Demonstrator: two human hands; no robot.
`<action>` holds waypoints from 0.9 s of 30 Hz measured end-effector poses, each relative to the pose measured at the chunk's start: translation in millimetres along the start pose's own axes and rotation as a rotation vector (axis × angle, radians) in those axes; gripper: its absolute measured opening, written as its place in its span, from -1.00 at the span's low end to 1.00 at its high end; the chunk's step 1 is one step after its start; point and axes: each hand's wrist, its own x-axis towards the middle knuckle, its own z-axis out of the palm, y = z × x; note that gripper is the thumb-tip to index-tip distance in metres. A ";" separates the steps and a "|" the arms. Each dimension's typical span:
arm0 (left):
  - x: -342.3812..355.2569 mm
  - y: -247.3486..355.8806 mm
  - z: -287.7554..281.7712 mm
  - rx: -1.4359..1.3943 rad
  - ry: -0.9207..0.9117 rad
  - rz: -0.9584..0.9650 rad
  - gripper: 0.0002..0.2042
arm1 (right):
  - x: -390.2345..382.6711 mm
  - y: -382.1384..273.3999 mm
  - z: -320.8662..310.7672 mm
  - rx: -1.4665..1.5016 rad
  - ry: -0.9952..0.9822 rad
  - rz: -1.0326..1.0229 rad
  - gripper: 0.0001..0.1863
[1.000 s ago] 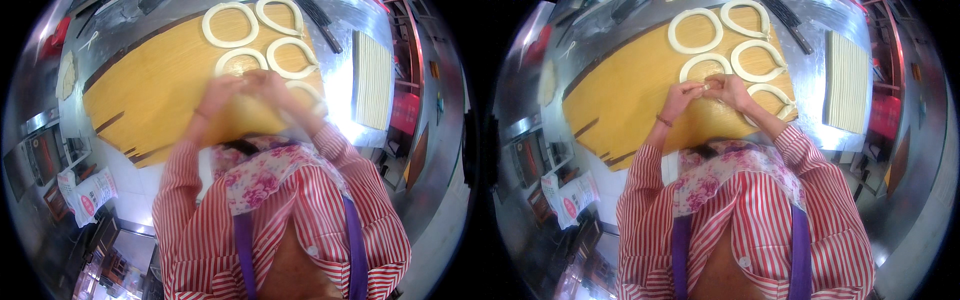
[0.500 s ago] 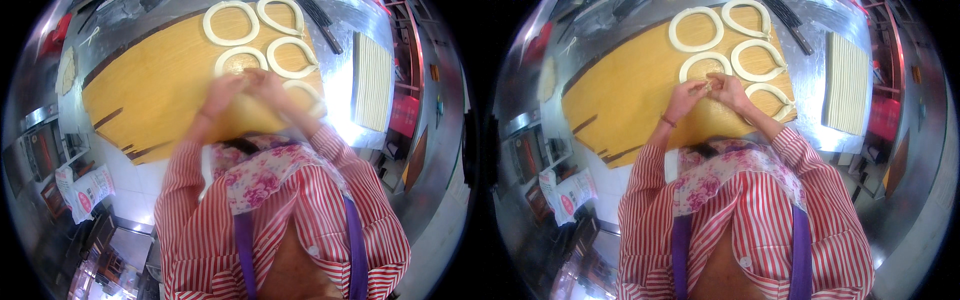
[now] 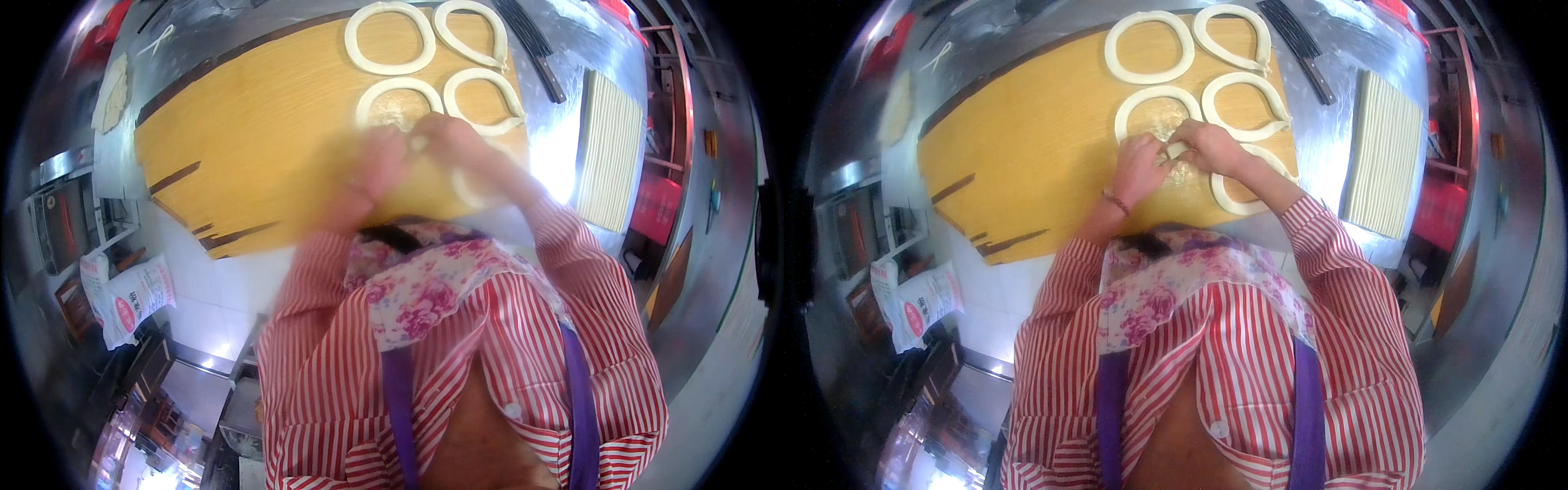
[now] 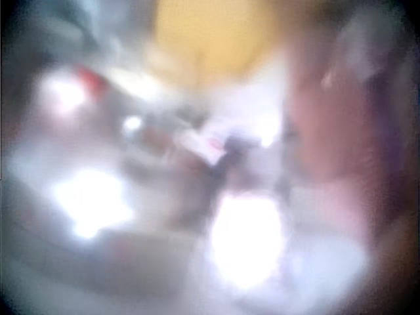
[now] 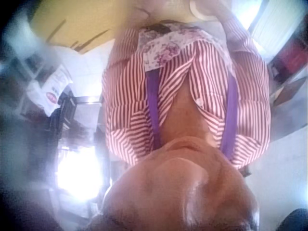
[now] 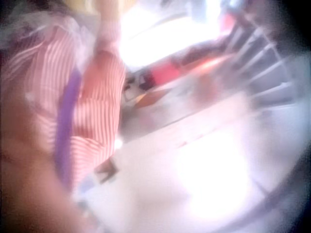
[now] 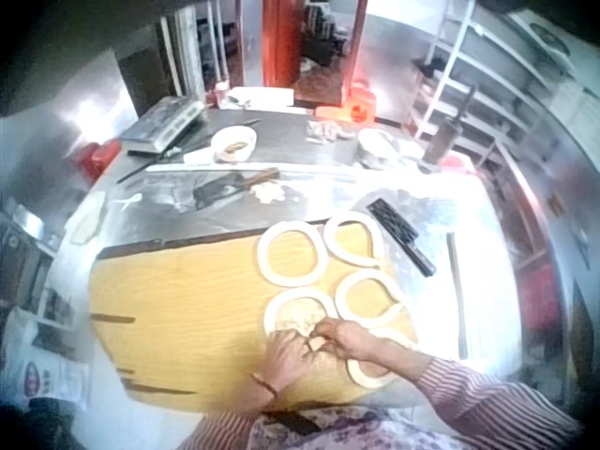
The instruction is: The person shapes long strips of dough into circular rings by hand on a wooden board. They repeatedly pick up dough strips, form them into loops, and place them on the board, accumulating a batch of dough rings.
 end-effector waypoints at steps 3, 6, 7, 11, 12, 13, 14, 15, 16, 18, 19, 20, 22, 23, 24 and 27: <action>1.6 2.9 3.0 -0.051 0.017 -0.036 -0.78 | 0.1 -1.8 -3.3 0.103 0.011 0.131 -0.62; 2.3 1.8 8.9 -0.076 0.051 -0.065 -0.77 | 2.3 -2.4 -7.7 0.177 -0.011 0.220 -0.68; 2.9 1.0 10.9 -0.064 0.060 -0.073 -0.76 | 4.6 0.0 -9.6 0.192 -0.032 0.231 -0.71; 1.3 7.8 3.1 -0.041 0.011 -0.065 -0.69 | 4.5 0.4 -12.5 0.177 -0.043 0.216 -0.76; -0.7 10.9 -2.6 -0.049 0.035 -0.036 -0.67 | 3.1 -5.2 -12.1 0.129 -0.019 0.198 -0.77; -3.1 13.9 -9.6 -0.057 0.059 -0.007 -0.65 | 0.1 -12.8 -10.6 0.081 0.005 0.180 -0.79; -4.2 15.1 -14.2 -0.067 0.085 0.026 -0.63 | -0.1 -20.1 -10.9 0.029 0.032 0.162 -0.80; -6.0 8.8 -11.6 -0.079 0.081 0.041 -0.63 | 1.3 -21.2 -8.0 -0.045 -0.012 0.180 -0.81; -8.5 -1.6 -5.8 -0.091 0.076 0.057 -0.63 | 2.3 -21.0 -3.6 -0.119 -0.055 0.199 -0.82; -6.3 -8.1 -6.8 -0.105 0.065 0.071 -0.65 | 2.2 -15.0 3.9 -0.235 -0.053 0.143 -0.84; -5.3 -10.3 -6.5 -0.110 0.058 0.067 -0.67 | -0.3 -9.7 9.2 -0.277 -0.010 0.071 -0.85; -5.8 -10.6 -6.5 -0.116 0.048 0.060 -0.69 | -2.7 -7.6 13.3 -0.317 0.030 -0.001 -0.85; -7.8 -9.8 -5.5 -0.037 0.110 0.125 -0.77 | -6.2 -2.6 19.8 -0.323 0.087 -0.038 -0.85; -9.6 -10.0 -4.6 0.002 0.140 0.156 -0.81 | -6.9 -3.2 21.9 -0.324 0.115 -0.056 -0.85; -11.1 -10.3 -1.5 0.065 0.128 0.148 -0.85 | -7.3 -3.8 24.1 -0.356 0.120 -0.053 -0.85; -12.3 -3.9 5.3 0.188 0.134 0.130 -0.93 | -7.9 -8.6 28.9 -0.412 0.137 -0.042 -0.85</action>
